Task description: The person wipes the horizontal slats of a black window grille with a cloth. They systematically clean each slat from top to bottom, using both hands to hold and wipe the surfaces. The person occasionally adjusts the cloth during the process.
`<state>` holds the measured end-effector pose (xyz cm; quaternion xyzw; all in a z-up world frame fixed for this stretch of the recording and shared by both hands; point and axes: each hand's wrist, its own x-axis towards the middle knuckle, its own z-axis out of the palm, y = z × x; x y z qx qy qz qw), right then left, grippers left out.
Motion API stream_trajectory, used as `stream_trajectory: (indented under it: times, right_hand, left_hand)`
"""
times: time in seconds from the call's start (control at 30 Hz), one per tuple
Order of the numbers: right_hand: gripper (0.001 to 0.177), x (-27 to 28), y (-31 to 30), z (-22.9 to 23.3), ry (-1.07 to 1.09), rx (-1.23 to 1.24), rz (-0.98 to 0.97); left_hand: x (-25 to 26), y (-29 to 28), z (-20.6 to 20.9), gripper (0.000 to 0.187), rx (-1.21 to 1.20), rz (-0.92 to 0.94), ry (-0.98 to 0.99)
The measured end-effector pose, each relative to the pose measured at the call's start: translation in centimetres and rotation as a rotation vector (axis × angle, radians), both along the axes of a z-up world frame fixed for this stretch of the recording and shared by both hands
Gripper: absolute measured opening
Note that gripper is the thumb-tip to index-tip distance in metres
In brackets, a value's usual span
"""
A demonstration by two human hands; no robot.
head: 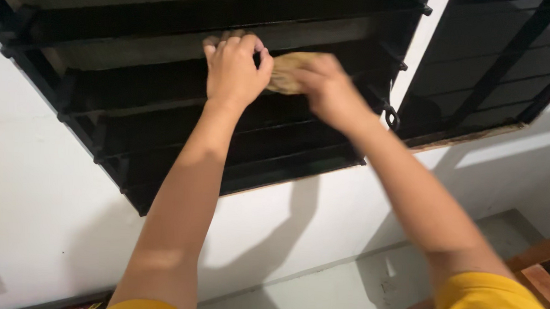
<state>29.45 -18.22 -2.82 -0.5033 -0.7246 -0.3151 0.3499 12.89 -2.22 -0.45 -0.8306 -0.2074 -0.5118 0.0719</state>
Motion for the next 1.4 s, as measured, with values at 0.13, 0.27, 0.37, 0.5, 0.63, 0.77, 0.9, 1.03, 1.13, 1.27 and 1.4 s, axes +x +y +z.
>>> stream_trajectory:
  times: [0.13, 0.27, 0.37, 0.5, 0.63, 0.77, 0.9, 1.03, 1.13, 1.27, 1.4]
  right_hand:
    - [0.04, 7.8, -5.5, 0.2, -0.124, 0.007, -0.285]
    - [0.033, 12.1, -8.0, -0.5, -0.159, 0.087, -0.356]
    - [0.03, 12.1, -7.7, -1.3, -0.17, 0.162, -0.355]
    - [0.022, 8.9, -6.0, -1.0, -0.218, 0.145, -0.313]
    - [0.027, 4.6, -3.0, -0.9, -0.254, 0.113, -0.174]
    - [0.034, 4.5, -3.1, -0.5, -0.304, 0.152, -0.152]
    - [0.029, 5.9, -3.8, -1.3, -0.237, 0.188, -0.234]
    - [0.03, 3.8, -2.4, -2.2, -0.205, 0.254, -0.223]
    - [0.03, 0.1, 0.2, -1.5, -0.222, 0.23, -0.109]
    - [0.032, -7.2, 5.0, -1.8, -0.264, 0.211, -0.017]
    - [0.033, -14.9, 10.0, -2.1, -0.289, 0.219, 0.075]
  left_hand:
    - [0.0, 0.0, -0.5, 0.016, 0.124, -0.013, -0.023]
    - [0.1, 0.0, -0.5, 0.016, 0.085, -0.03, -0.013]
    - [0.2, -0.2, -0.5, 0.014, 0.117, -0.073, -0.047]
    - [0.1, -0.1, -0.6, 0.014, 0.157, -0.087, -0.059]
    - [0.0, -0.3, -0.7, 0.012, 0.179, -0.121, -0.082]
    - [-1.1, -0.5, -0.2, 0.012, 0.201, -0.182, -0.092]
    - [-5.2, 0.5, 0.0, 0.01, 0.286, -0.156, -0.105]
    - [-12.7, 2.3, -0.4, 0.008, 0.376, -0.058, -0.097]
    - [-17.6, 3.4, -0.4, 0.007, 0.378, 0.022, -0.12]
    - [-21.7, 4.2, -0.8, 0.003, 0.338, 0.109, -0.183]
    - [-24.8, 4.7, -1.0, 0.005, 0.33, 0.139, -0.164]
